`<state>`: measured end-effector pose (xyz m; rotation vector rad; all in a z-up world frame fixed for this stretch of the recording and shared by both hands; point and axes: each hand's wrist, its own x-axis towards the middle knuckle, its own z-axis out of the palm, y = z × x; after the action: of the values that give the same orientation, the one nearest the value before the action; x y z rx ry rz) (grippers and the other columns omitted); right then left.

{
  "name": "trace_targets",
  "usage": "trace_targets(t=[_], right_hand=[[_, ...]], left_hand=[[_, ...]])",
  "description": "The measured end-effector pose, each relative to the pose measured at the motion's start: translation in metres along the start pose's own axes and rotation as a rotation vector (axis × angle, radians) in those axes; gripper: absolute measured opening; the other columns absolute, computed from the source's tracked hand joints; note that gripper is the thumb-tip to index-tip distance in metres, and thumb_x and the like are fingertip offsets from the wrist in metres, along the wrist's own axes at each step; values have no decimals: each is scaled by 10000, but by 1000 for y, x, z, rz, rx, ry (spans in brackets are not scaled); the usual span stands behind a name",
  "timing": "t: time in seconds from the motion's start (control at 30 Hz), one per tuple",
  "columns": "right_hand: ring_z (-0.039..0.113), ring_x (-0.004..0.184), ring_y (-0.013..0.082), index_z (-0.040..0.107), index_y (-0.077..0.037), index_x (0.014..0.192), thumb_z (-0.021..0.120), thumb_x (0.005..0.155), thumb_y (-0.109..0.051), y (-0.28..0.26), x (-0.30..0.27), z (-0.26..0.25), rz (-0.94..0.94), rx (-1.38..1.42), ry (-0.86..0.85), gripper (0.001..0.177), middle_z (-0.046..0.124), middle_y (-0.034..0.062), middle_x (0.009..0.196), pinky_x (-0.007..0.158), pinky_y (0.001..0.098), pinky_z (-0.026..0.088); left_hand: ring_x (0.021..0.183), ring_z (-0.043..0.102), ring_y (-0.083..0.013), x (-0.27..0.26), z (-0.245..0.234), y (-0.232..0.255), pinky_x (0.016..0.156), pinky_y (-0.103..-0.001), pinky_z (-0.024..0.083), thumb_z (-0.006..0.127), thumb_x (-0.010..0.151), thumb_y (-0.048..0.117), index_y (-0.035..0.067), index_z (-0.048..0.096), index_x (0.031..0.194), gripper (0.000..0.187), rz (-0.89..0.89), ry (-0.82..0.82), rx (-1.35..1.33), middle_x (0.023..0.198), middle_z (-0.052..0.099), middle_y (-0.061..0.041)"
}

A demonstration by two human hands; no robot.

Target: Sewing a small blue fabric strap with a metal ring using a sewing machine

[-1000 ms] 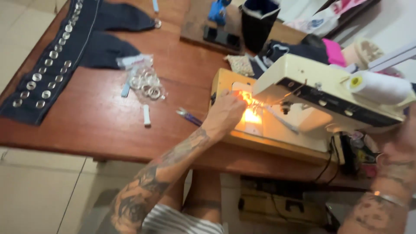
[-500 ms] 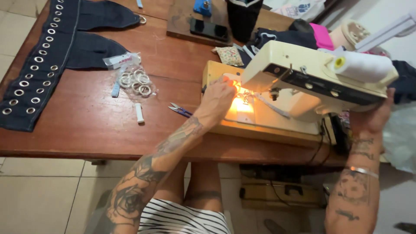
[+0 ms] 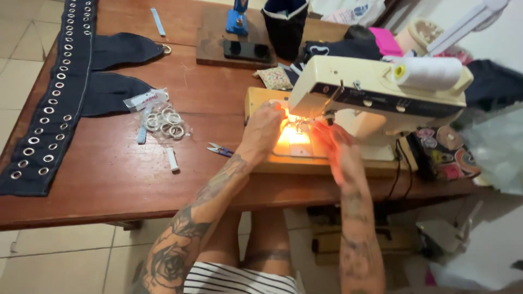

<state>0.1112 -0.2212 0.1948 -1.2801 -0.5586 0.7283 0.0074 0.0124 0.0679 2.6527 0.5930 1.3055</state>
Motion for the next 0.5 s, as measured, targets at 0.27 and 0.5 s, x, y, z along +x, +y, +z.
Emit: trace_targets(t=[0.27, 0.5], right_hand=[[746, 1026, 370, 647, -76, 1110, 711, 1166, -184, 28, 102, -5, 22, 563, -56, 137, 708, 80, 1139, 1082, 689, 698], [739, 1014, 335, 734, -45, 1188, 638, 1012, -77, -9, 96, 7, 250, 495, 132, 203, 688, 72, 1084, 1143, 643, 678]], left_hand=[[1016, 729, -378, -2, -36, 21, 804, -504, 673, 865, 1049, 401, 80, 829, 952, 337, -31, -63, 63, 988, 702, -125], [1066, 691, -358, 0, -36, 18, 861, -473, 657, 820, 1108, 441, 105, 789, 977, 362, -40, -74, 39, 1036, 666, -103]])
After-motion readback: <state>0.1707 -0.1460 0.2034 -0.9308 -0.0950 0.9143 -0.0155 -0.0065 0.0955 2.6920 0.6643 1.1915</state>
